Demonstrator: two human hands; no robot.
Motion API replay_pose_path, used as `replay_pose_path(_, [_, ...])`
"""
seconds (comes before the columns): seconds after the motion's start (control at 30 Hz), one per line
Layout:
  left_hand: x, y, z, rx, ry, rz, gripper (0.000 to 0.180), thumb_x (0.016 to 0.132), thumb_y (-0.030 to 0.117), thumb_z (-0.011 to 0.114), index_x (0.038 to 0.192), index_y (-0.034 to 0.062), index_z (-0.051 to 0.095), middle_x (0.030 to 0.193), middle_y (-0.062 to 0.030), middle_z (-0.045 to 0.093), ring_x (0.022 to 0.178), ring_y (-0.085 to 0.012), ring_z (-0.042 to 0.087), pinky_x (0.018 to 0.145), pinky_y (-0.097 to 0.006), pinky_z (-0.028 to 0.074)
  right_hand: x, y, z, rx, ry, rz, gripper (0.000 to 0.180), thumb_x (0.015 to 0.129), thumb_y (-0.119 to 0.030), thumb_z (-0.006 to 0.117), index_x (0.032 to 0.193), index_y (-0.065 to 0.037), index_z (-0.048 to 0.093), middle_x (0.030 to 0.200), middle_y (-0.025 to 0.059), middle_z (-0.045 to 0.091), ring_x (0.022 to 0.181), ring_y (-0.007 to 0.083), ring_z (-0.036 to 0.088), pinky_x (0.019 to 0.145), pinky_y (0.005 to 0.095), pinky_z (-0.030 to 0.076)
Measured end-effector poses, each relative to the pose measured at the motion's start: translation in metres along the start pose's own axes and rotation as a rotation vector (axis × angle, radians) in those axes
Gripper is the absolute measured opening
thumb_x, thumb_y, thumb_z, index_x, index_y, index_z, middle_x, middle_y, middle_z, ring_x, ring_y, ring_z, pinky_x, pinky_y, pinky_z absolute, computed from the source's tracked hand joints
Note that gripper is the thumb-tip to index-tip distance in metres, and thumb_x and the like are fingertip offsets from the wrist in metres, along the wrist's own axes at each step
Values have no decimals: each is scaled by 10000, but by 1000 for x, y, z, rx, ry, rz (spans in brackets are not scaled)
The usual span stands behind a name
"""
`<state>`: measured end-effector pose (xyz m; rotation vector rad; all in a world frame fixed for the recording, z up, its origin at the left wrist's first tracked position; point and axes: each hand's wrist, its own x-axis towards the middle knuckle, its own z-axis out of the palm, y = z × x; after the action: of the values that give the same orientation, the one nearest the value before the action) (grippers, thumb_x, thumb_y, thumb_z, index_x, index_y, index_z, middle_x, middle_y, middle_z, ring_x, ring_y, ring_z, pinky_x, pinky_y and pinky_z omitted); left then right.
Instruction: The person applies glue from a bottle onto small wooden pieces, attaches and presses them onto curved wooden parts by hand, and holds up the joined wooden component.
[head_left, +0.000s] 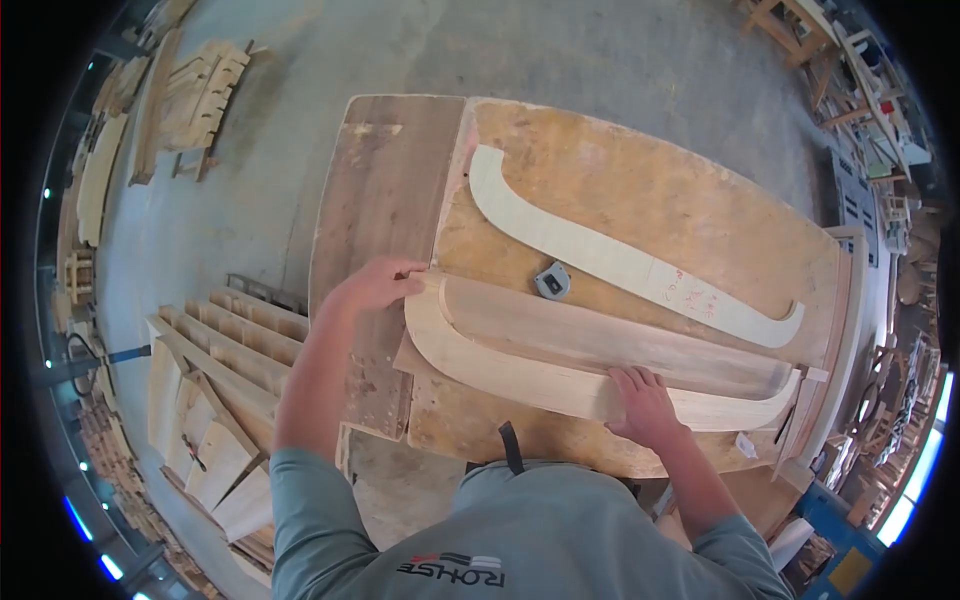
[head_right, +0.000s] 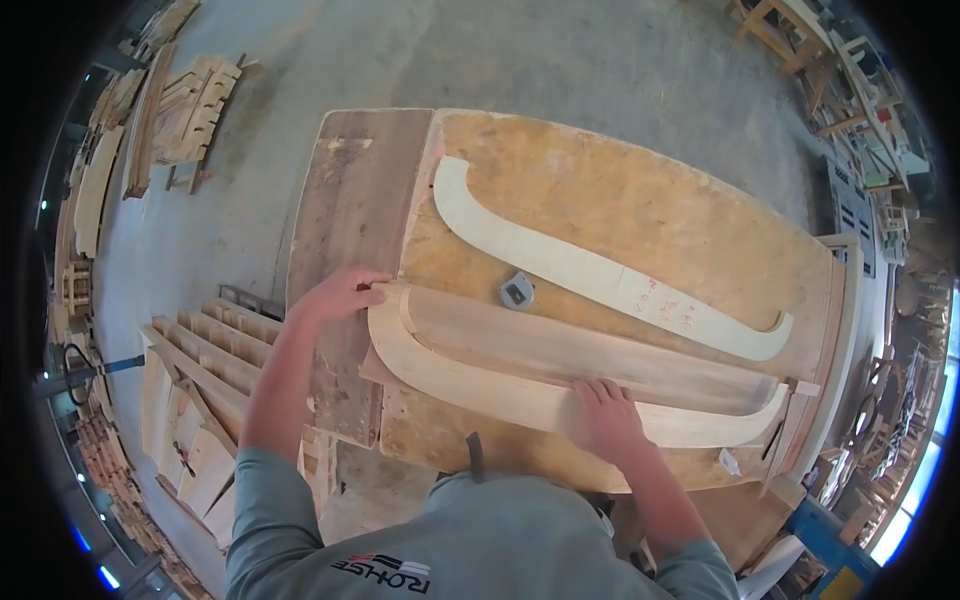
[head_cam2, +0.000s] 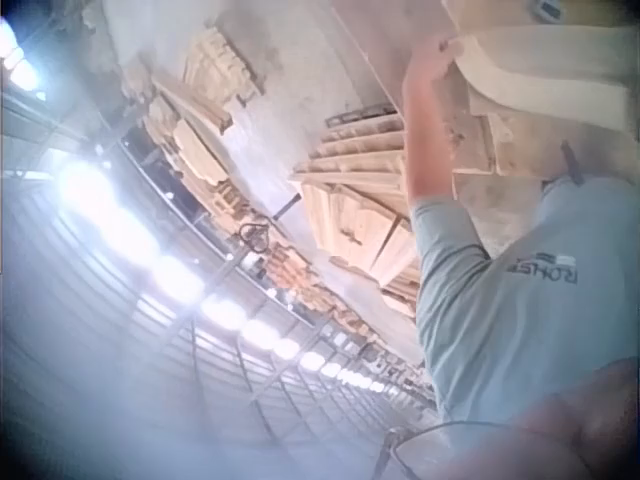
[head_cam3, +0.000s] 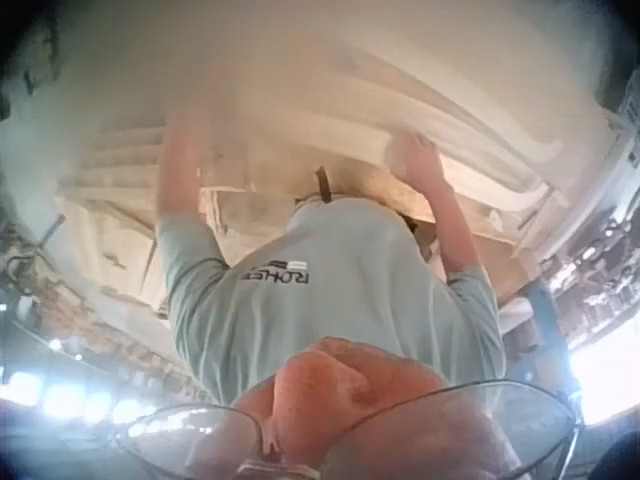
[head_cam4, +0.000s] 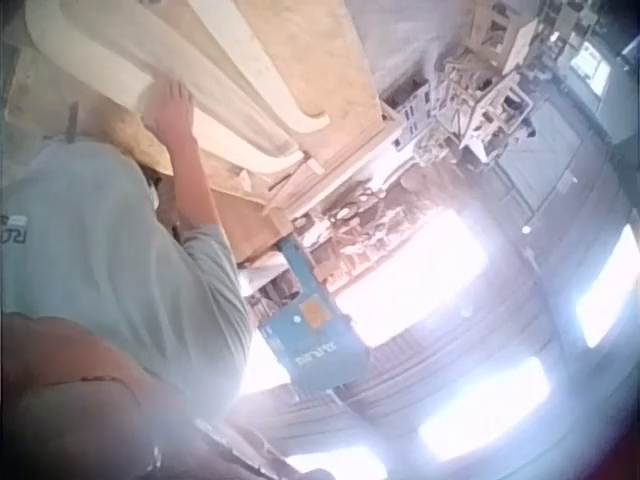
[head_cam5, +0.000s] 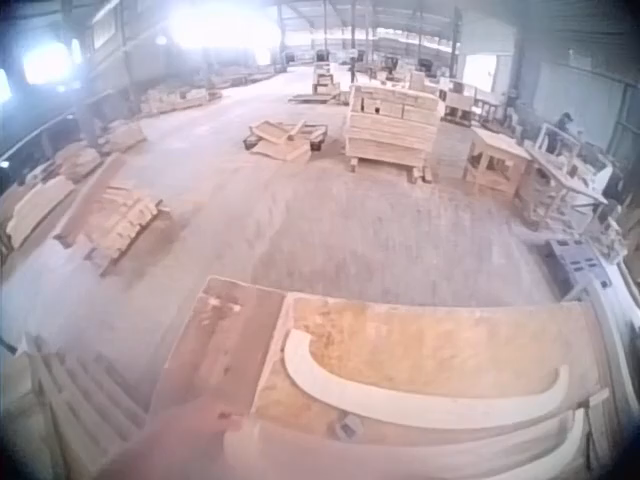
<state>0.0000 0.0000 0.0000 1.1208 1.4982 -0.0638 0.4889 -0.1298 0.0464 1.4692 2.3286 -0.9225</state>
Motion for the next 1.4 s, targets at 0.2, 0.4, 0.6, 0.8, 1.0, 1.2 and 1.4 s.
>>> replay_pose_path(0.2, [19,4,-24,50,-10,131,437,940,162,687,1351,34,612,1194,-74,688,1070,-142,621,977,-307,483,27,13,4,-31,122,-59,706,684,-246,782,1327,-94,534,1298,100,615,1240,317,546,1035,484,417])
replay_pose_path(0.4, [22,14,-24,102,-103,80,408,942,155,687,1329,41,625,1171,-72,696,1045,-122,621,955,-305,490,23,8,0,30,65,-33,717,672,-238,794,1325,-94,536,1313,92,604,1241,307,542,1023,480,415])
replay_pose_path(0.6, [16,22,-25,99,-113,130,387,947,156,669,1312,31,637,1092,-73,722,947,-136,657,880,-315,530,19,6,1,25,66,-29,790,645,-277,851,1340,-92,524,1344,95,583,1270,316,515,1034,484,393])
replay_pose_path(0.8, [30,14,-30,82,-205,46,408,951,196,660,1324,33,634,1075,-93,730,902,-160,688,838,-316,564,19,4,3,-7,-58,13,993,616,-347,919,1439,-68,438,1440,161,500,1348,368,437,1127,514,338])
replay_pose_path(1.0, [27,22,-26,221,-167,21,406,928,213,667,1290,28,660,1056,-100,732,859,-161,696,793,-321,576,18,-3,6,-14,-90,81,988,634,-344,901,1459,-88,420,1453,137,497,1373,353,431,1130,523,331])
replay_pose_path(1.2, [17,-2,-9,94,23,98,329,871,310,720,941,-9,753,740,-80,687,627,-159,604,612,-337,495,19,-8,3,-25,-115,104,1010,639,-377,893,1471,-82,404,1451,160,489,1379,357,420,1139,508,334])
replay_pose_path(1.4, [15,-13,3,-298,135,122,311,871,278,737,941,-25,751,718,-36,656,614,-109,543,551,-300,412,25,-10,-1,-86,-153,113,1013,642,-393,891,1463,-55,402,1410,178,507,1349,370,440,1139,500,340])
